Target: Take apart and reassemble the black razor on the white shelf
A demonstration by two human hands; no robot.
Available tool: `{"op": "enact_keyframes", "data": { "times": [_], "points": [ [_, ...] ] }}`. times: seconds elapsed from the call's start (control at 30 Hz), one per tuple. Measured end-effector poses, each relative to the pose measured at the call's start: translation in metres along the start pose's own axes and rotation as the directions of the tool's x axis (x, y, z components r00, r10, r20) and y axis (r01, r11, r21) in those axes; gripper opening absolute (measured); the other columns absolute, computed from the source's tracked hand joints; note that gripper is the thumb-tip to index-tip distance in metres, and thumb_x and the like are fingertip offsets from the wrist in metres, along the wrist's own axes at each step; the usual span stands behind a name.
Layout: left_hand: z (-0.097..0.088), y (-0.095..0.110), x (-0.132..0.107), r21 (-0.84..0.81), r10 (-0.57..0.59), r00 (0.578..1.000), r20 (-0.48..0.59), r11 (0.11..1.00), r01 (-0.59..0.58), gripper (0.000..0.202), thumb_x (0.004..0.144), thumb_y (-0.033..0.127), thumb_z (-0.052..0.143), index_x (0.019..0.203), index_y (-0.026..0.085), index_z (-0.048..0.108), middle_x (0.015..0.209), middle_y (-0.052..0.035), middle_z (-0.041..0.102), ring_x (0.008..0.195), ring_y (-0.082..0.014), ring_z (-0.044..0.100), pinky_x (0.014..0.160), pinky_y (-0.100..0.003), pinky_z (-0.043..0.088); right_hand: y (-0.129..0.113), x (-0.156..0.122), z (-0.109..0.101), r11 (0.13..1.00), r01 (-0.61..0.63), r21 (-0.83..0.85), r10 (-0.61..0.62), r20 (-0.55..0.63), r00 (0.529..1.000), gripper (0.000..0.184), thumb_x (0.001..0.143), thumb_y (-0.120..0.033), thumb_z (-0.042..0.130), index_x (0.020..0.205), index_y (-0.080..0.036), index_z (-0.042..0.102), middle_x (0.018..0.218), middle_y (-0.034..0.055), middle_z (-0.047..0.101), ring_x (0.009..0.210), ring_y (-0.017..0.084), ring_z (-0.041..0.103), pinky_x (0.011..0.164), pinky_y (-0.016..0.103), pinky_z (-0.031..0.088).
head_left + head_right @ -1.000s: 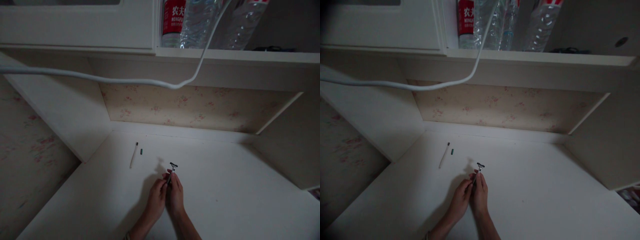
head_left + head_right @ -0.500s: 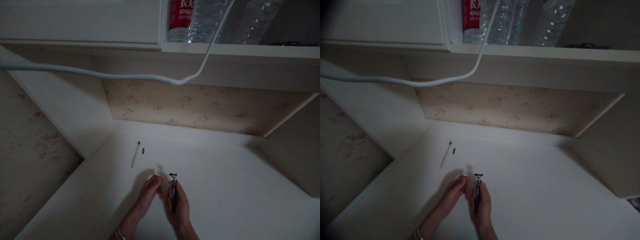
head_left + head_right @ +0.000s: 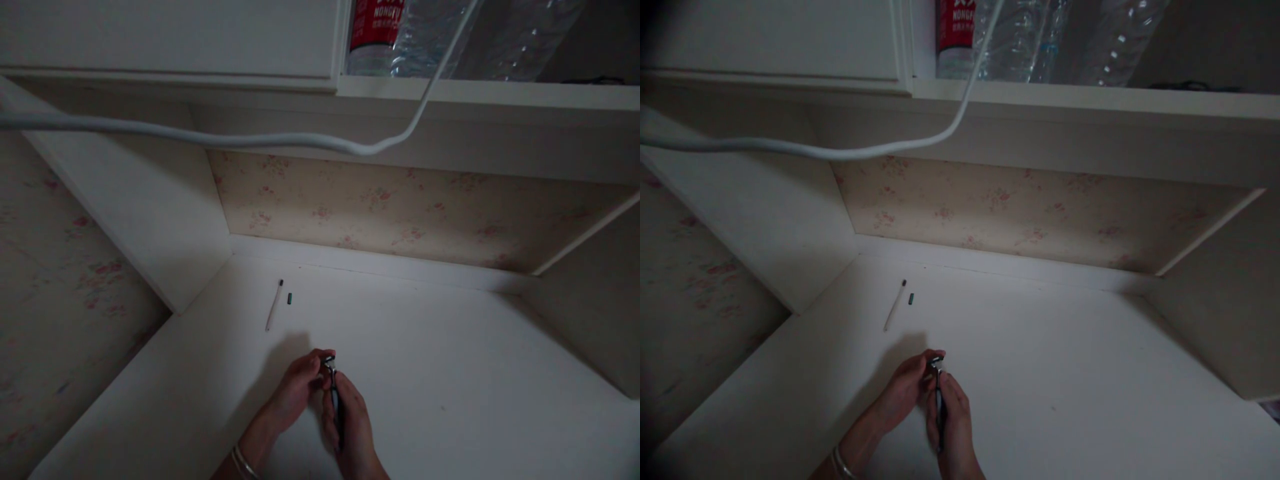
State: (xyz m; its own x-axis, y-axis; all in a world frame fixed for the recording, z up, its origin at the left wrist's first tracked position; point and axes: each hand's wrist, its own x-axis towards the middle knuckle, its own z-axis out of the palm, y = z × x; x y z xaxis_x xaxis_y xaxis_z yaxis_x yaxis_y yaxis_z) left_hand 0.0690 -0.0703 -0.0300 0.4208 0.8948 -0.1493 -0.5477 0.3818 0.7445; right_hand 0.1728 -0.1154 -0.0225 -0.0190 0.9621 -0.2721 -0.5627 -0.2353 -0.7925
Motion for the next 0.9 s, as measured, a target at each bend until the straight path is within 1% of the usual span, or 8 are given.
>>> {"op": "enact_keyframes", "data": {
  "times": [0.1,0.2,0.33,0.47,0.57,0.67,0.8,0.9],
  "points": [
    [0.000,-0.001,-0.001,-0.011,-0.003,1.000,0.014,1.000,0.003,0.036,0.079,0.039,0.064,0.104,0.013,0.067,0.073,-0.0036,0.055,0.065,-0.0116,0.049,0.065,-0.024,0.038,0.002,0.000,-0.002,0.998,-0.033,0.049,0.030,0.049,0.998,0.037,0.082,-0.053,0.057,0.073,-0.017,0.052,0.043,-0.0086,0.039,0.028,0.002,0.018,0.028,0.016,0.011],
    [-0.001,-0.003,-0.001,-0.003,0.016,1.000,-0.006,1.000,-0.016,0.035,0.079,0.039,0.065,0.102,0.013,0.067,0.073,-0.0041,0.056,0.065,-0.0115,0.048,0.063,-0.023,0.037,0.004,0.002,-0.003,0.998,-0.037,0.056,0.033,0.055,0.998,0.038,0.080,-0.054,0.059,0.073,-0.018,0.051,0.043,-0.0091,0.039,0.028,0.002,0.017,0.028,0.016,0.011],
    [-0.002,-0.006,-0.001,-0.009,0.009,0.999,-0.048,1.000,-0.010,0.034,0.077,0.040,0.067,0.100,0.015,0.068,0.079,-0.0048,0.058,0.069,-0.0121,0.050,0.065,-0.023,0.038,0.008,0.003,-0.003,0.997,-0.028,0.074,0.027,0.014,1.000,0.040,0.075,-0.055,0.064,0.070,-0.019,0.049,0.044,-0.0095,0.037,0.029,0.002,0.018,0.029,0.016,0.010],
    [-0.005,-0.008,-0.001,-0.041,0.004,0.999,-0.039,0.999,-0.006,0.034,0.076,0.041,0.068,0.100,0.016,0.069,0.091,-0.0065,0.060,0.077,-0.0135,0.052,0.071,-0.024,0.040,0.012,0.004,-0.004,0.997,-0.040,0.063,0.040,-0.013,0.999,0.041,0.074,-0.054,0.066,0.066,-0.019,0.046,0.044,-0.0097,0.033,0.033,0.003,0.018,0.032,0.017,0.010],
    [-0.006,-0.009,-0.001,-0.051,-0.002,0.999,-0.040,0.999,0.000,0.034,0.076,0.041,0.068,0.100,0.017,0.069,0.096,-0.0075,0.061,0.081,-0.0146,0.053,0.075,-0.026,0.041,0.012,0.006,-0.005,0.998,-0.004,0.064,0.005,-0.024,1.000,0.043,0.072,-0.053,0.069,0.062,-0.019,0.045,0.047,-0.0088,0.032,0.039,0.005,0.022,0.036,0.016,0.017],
    [-0.004,-0.009,-0.001,-0.059,-0.011,0.998,-0.060,0.998,0.007,0.035,0.075,0.043,0.067,0.099,0.017,0.069,0.095,-0.0078,0.062,0.081,-0.0153,0.054,0.074,-0.026,0.041,0.011,0.007,-0.004,0.997,0.061,0.048,-0.059,-0.037,0.998,0.043,0.069,-0.053,0.071,0.060,-0.019,0.046,0.051,-0.0077,0.032,0.043,0.006,0.026,0.039,0.018,0.023],
    [-0.003,-0.008,0.000,-0.088,0.018,0.997,-0.078,0.996,-0.025,0.038,0.074,0.043,0.069,0.100,0.016,0.068,0.094,-0.0086,0.063,0.082,-0.0161,0.054,0.075,-0.027,0.041,0.009,0.004,-0.002,1.000,0.016,-0.023,-0.017,-0.025,1.000,0.043,0.073,-0.056,0.065,0.062,-0.019,0.047,0.047,-0.0089,0.029,0.040,0.006,0.019,0.036,0.018,0.017],
    [-0.006,-0.006,0.002,-0.139,0.056,0.997,-0.054,0.988,-0.063,0.038,0.077,0.043,0.066,0.104,0.016,0.066,0.095,-0.0088,0.061,0.075,-0.0149,0.054,0.069,-0.028,0.041,0.008,0.004,-0.005,1.000,-0.006,-0.022,0.004,-0.069,0.998,0.040,0.073,-0.056,0.065,0.066,-0.018,0.052,0.048,-0.0082,0.032,0.040,0.006,0.022,0.037,0.018,0.018]
  ]
}}
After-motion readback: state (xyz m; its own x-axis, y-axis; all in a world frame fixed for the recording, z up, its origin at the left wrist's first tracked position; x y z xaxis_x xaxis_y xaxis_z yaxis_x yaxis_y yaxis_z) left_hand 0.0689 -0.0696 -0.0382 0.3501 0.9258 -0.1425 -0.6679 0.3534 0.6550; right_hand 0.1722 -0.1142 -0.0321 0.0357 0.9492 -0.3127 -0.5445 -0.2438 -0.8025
